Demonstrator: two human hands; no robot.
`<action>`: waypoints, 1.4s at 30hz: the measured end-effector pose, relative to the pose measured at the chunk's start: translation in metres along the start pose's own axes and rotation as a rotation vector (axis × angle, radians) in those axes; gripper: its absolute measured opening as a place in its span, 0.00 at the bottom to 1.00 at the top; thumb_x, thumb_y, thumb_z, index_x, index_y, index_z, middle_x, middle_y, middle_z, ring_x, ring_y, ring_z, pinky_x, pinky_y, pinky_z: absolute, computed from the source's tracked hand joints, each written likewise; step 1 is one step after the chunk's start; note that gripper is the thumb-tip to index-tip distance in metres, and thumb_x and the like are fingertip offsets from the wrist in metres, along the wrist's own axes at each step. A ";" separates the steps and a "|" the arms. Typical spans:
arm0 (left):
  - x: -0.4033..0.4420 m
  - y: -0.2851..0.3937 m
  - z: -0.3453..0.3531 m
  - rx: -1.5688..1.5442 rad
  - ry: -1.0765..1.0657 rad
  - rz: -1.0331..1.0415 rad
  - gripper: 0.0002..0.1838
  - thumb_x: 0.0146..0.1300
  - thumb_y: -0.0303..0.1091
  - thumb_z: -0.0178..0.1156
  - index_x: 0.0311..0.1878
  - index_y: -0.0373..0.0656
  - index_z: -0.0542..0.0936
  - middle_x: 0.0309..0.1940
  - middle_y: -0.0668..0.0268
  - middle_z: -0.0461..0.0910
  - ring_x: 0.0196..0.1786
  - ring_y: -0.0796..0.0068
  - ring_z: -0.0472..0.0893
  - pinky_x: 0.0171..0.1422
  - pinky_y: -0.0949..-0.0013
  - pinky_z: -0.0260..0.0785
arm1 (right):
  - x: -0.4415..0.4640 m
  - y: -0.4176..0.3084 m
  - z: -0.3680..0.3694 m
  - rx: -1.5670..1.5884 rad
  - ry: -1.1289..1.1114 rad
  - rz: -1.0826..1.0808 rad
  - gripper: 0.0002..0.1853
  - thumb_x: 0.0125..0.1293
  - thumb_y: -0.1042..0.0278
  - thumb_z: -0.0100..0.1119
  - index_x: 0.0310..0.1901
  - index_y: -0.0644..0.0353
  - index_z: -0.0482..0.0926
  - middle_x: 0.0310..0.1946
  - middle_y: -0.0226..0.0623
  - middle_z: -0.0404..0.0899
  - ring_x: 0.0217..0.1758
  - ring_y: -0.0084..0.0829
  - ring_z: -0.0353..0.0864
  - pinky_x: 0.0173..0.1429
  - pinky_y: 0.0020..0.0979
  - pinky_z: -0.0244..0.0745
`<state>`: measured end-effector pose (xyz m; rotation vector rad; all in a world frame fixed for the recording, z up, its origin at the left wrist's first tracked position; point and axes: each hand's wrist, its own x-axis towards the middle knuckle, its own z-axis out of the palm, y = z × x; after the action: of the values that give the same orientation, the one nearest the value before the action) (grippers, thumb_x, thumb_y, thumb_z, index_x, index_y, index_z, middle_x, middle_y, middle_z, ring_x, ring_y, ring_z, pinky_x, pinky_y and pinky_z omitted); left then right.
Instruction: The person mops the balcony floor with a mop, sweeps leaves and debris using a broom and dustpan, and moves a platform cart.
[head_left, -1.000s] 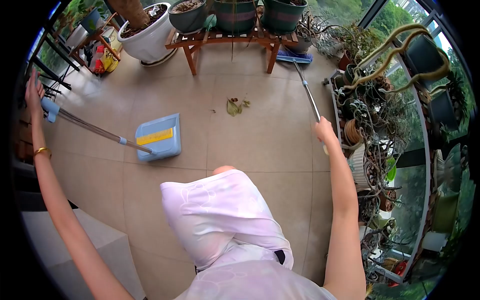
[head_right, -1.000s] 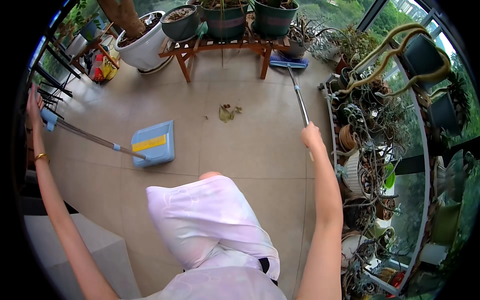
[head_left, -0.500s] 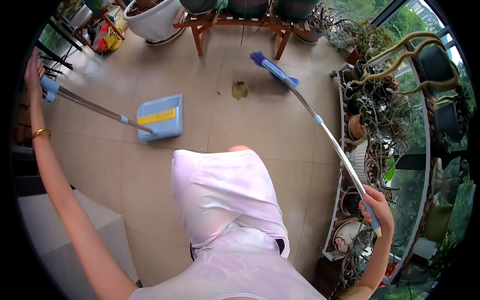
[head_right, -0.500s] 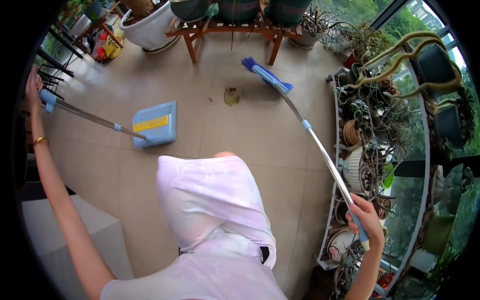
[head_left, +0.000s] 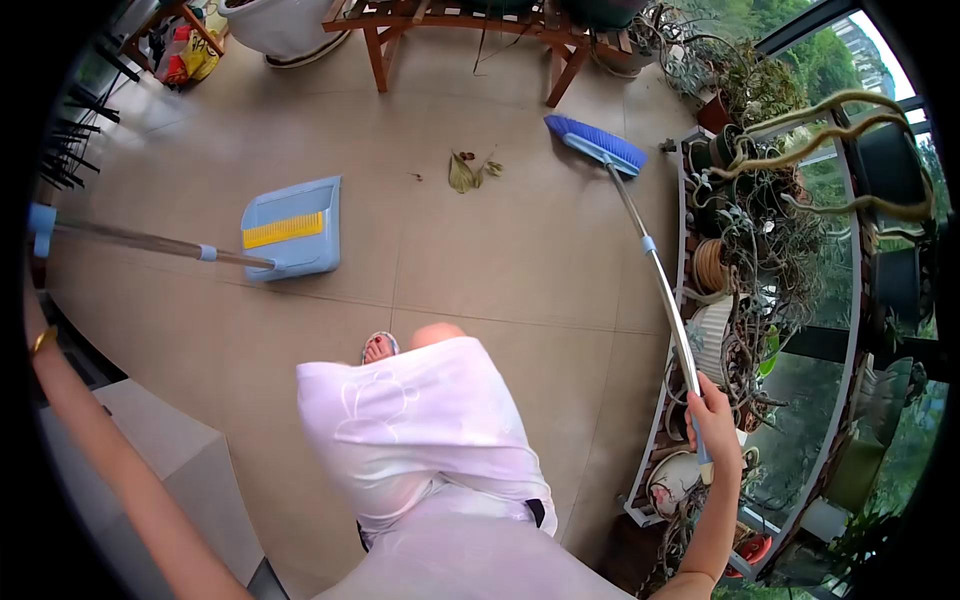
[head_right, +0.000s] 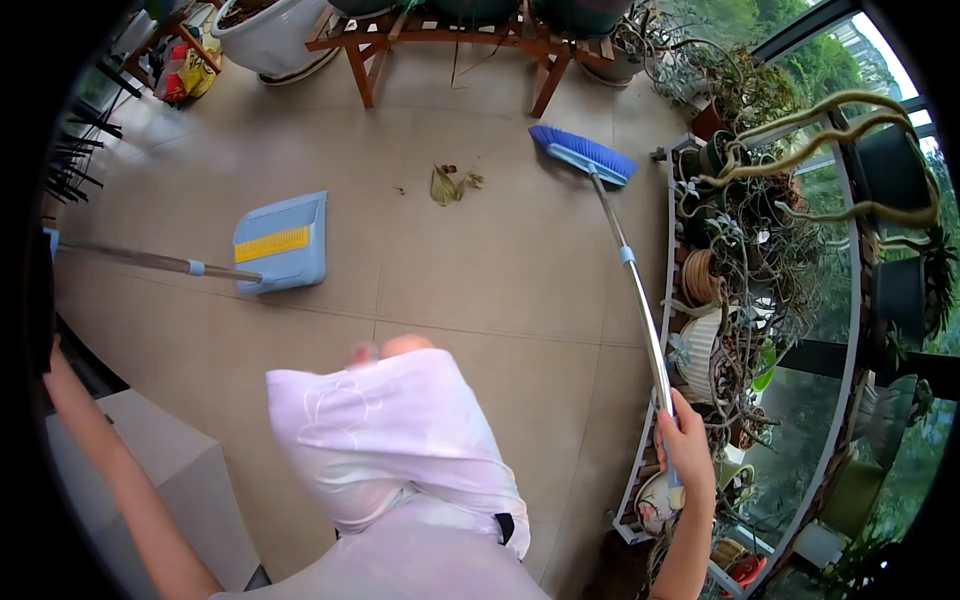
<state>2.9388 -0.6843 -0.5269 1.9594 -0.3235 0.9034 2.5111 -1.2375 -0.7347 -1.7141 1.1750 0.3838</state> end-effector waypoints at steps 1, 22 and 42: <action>0.003 -0.005 -0.003 0.000 0.016 -0.008 0.21 0.65 0.44 0.44 0.17 0.49 0.55 0.11 0.76 0.47 0.12 0.85 0.45 0.14 0.79 0.37 | 0.007 -0.001 0.004 -0.091 0.024 -0.003 0.20 0.64 0.72 0.43 0.59 0.59 0.62 0.14 0.26 0.64 0.09 0.17 0.60 0.11 0.22 0.57; -0.051 0.015 -0.071 0.112 -0.115 -0.485 0.13 0.66 0.38 0.38 0.28 0.41 0.60 0.23 0.67 0.59 0.26 0.76 0.62 0.33 0.72 0.59 | 0.002 -0.247 -0.129 -0.578 0.125 -0.117 0.13 0.55 0.69 0.51 0.41 0.65 0.73 0.27 0.54 0.77 0.30 0.47 0.78 0.33 0.40 0.74; -0.089 0.192 0.056 1.147 -0.612 -1.004 0.21 0.58 0.42 0.56 0.52 0.45 0.67 0.49 0.52 0.63 0.54 0.54 0.66 0.55 0.57 0.60 | 0.159 -0.329 -0.340 -0.604 0.091 0.096 0.17 0.56 0.68 0.52 0.47 0.66 0.71 0.38 0.57 0.75 0.44 0.52 0.74 0.46 0.43 0.70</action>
<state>2.7978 -0.8453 -0.4840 2.8807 1.0091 -0.3265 2.7778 -1.5942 -0.5088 -2.2101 1.2926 0.7876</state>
